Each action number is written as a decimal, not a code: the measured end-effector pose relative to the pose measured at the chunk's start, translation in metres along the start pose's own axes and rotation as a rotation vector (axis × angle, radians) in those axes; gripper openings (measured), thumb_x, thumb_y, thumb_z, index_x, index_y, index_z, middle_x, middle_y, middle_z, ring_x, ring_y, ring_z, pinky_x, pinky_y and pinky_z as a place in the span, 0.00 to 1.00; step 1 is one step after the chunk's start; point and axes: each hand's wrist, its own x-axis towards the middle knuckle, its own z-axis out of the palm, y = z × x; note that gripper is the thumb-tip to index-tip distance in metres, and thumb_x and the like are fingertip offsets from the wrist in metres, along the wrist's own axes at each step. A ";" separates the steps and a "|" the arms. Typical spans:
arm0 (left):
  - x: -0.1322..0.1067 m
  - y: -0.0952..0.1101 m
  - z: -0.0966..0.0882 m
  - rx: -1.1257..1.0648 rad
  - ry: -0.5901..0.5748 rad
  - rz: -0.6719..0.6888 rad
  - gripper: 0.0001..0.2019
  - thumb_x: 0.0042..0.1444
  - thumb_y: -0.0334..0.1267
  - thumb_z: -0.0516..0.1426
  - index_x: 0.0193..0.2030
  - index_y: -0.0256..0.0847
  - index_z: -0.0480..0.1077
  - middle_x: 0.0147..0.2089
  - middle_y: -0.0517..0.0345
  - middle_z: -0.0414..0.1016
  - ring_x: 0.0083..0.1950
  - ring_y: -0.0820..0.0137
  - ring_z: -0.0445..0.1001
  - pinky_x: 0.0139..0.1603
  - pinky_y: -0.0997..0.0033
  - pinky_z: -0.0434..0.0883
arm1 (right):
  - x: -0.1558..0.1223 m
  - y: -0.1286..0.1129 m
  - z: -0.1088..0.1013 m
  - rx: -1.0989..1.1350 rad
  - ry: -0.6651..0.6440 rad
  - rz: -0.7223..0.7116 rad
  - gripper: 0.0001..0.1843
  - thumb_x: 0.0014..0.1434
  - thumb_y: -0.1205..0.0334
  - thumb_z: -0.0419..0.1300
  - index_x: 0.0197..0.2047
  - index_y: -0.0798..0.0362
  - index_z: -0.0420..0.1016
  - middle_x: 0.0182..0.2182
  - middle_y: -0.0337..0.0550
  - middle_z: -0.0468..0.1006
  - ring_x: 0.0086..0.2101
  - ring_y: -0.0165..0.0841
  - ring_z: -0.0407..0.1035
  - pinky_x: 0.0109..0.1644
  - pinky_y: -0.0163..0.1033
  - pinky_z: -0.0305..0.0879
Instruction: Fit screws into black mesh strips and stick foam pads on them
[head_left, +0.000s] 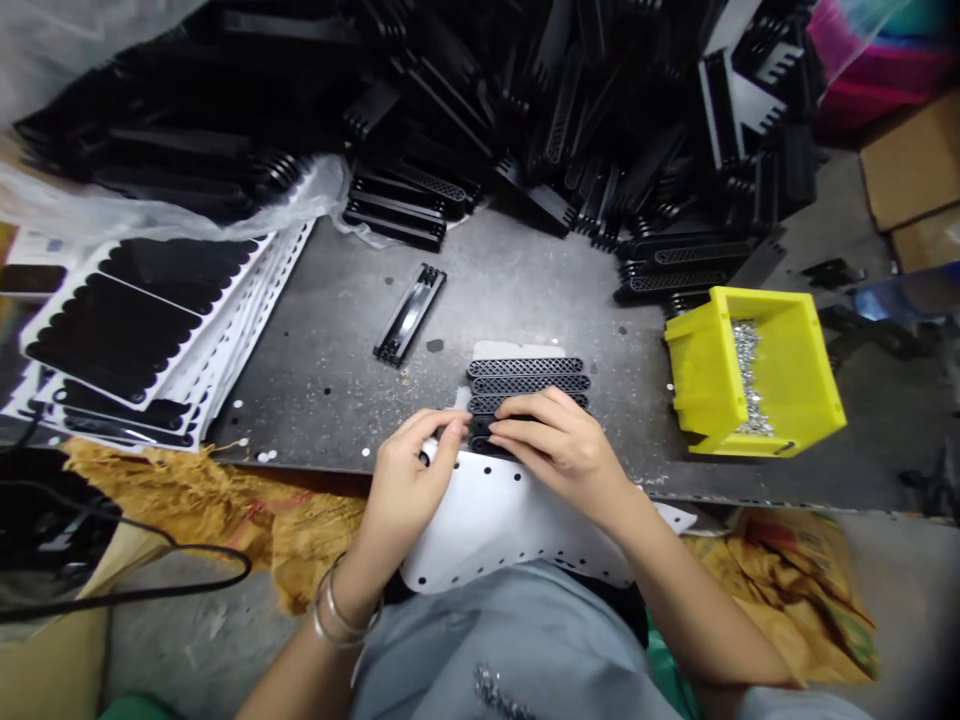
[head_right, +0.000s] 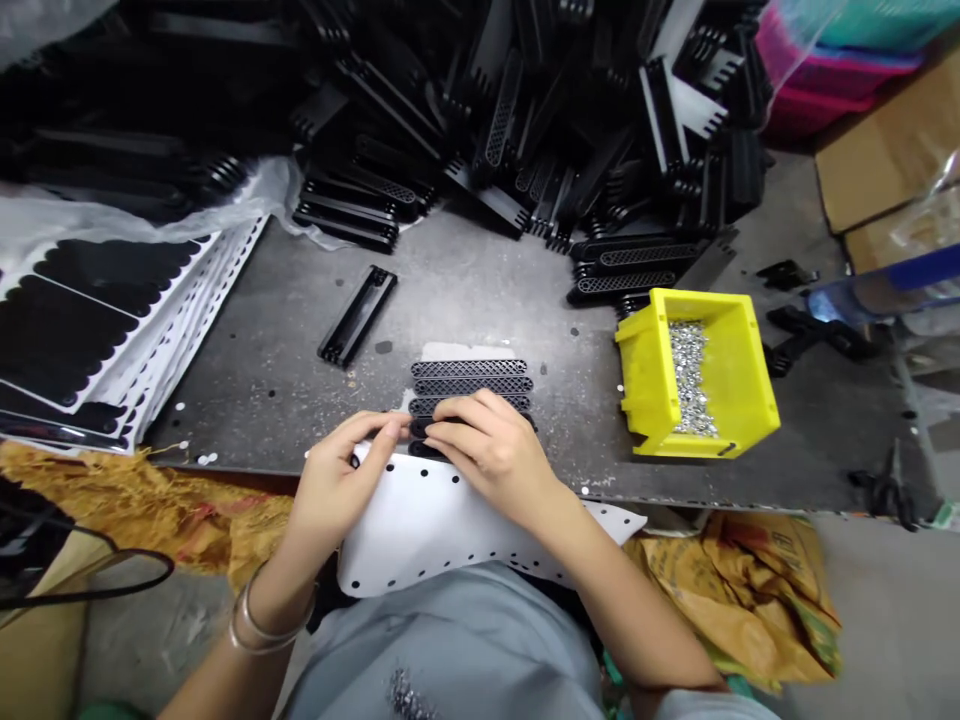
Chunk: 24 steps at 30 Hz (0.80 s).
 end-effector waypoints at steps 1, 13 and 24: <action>0.002 0.000 0.003 -0.010 -0.003 -0.011 0.09 0.68 0.39 0.58 0.45 0.44 0.80 0.43 0.58 0.83 0.45 0.68 0.80 0.49 0.71 0.73 | -0.001 0.001 -0.001 0.006 0.002 -0.001 0.07 0.70 0.66 0.62 0.47 0.55 0.82 0.44 0.49 0.84 0.41 0.35 0.73 0.45 0.43 0.73; 0.010 0.001 0.010 -0.048 -0.022 -0.133 0.10 0.63 0.44 0.61 0.33 0.42 0.75 0.33 0.61 0.80 0.37 0.69 0.77 0.40 0.72 0.70 | -0.020 0.006 -0.037 -0.051 -0.054 0.196 0.12 0.68 0.61 0.64 0.53 0.54 0.81 0.45 0.49 0.82 0.43 0.37 0.76 0.46 0.45 0.75; 0.010 -0.002 0.010 0.001 0.011 -0.118 0.11 0.62 0.45 0.63 0.34 0.42 0.76 0.36 0.59 0.81 0.40 0.68 0.78 0.45 0.71 0.73 | -0.047 0.026 -0.043 0.034 0.056 0.219 0.16 0.69 0.69 0.61 0.57 0.46 0.80 0.41 0.44 0.77 0.38 0.33 0.74 0.40 0.41 0.74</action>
